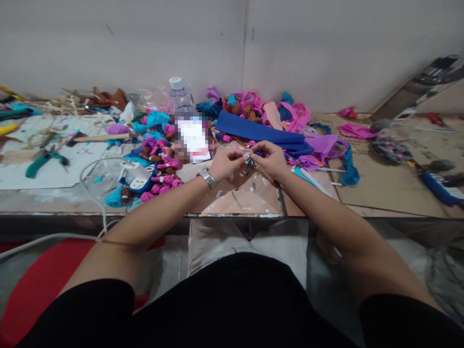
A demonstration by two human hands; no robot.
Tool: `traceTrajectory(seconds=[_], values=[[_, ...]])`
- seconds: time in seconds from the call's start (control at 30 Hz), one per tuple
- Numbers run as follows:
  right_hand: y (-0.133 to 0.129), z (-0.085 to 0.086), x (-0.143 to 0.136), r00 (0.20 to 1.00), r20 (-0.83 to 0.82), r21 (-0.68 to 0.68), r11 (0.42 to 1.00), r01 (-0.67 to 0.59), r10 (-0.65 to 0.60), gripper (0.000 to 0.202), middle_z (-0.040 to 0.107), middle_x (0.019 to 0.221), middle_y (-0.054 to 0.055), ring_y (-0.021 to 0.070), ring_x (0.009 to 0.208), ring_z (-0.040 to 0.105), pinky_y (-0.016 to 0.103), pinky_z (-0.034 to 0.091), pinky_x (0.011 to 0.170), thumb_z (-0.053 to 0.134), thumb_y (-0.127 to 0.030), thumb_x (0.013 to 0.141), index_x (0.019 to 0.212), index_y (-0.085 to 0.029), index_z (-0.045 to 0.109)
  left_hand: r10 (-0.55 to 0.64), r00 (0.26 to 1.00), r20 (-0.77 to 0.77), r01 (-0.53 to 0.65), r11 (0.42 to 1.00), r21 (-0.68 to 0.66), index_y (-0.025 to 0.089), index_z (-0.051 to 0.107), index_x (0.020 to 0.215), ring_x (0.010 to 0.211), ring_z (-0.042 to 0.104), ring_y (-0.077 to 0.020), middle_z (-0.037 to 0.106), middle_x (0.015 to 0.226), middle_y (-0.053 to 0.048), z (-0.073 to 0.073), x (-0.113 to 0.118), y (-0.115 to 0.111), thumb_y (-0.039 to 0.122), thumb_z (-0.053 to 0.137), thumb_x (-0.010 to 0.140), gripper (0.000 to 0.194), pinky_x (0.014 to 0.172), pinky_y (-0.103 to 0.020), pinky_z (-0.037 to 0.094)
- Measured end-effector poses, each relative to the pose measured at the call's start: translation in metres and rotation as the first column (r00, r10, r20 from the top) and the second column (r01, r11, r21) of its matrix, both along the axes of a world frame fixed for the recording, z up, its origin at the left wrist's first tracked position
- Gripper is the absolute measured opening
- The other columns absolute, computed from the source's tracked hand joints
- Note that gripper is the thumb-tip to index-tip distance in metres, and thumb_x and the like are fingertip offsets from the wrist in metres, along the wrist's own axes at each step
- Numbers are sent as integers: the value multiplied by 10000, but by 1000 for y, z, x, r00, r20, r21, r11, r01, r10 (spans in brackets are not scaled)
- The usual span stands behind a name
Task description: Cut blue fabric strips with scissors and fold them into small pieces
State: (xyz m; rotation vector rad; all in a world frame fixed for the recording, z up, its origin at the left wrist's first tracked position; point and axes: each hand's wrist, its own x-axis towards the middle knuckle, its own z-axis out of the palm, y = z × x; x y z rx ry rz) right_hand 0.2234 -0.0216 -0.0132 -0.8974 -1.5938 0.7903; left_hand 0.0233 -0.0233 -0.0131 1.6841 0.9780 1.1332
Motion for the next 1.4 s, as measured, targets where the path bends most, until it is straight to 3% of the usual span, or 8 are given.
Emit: traceTrajectory(seconds=[0.3,0.67,0.83,1.13,1.4], values=[[-1,-2,-1,999,4,16,999,-31,31,265,731,907,25,180,803,645,324,531,757,829,-401,807,941,-208,707,-3,1000,30,2,1000,28,138,790,890,618,660,-142,774,764,-66,-2,-2,2,562,859,785,442,606,-258,535],[-2,-2,-1,999,38,-1,1000,-26,26,228,724,879,20,181,783,641,327,528,741,815,-366,805,927,-207,707,21,998,-65,-18,999,41,144,794,887,616,676,-150,762,738,-62,-4,-4,1,515,833,830,377,587,-251,521],[1,-2,0,999,11,-48,998,-49,49,255,732,924,24,192,837,655,341,553,792,805,-381,797,960,-213,707,24,997,-70,-19,997,80,140,778,797,631,666,-142,749,723,-61,-1,-4,3,536,825,833,401,609,-249,520],[1,-2,-1,999,-8,-54,998,-39,38,277,752,981,34,205,908,690,352,565,846,783,-341,773,998,-216,681,-13,999,-43,10,997,-78,145,759,837,584,648,-135,733,689,-47,-2,-2,1,557,836,810,420,542,-232,514],[0,-4,-1,1000,14,-37,999,-21,22,284,741,965,35,197,865,668,350,552,832,791,-374,790,1000,-210,695,-38,995,-87,30,996,-85,163,759,837,580,671,-158,736,693,-66,-8,-5,3,583,808,835,423,482,-231,479]])
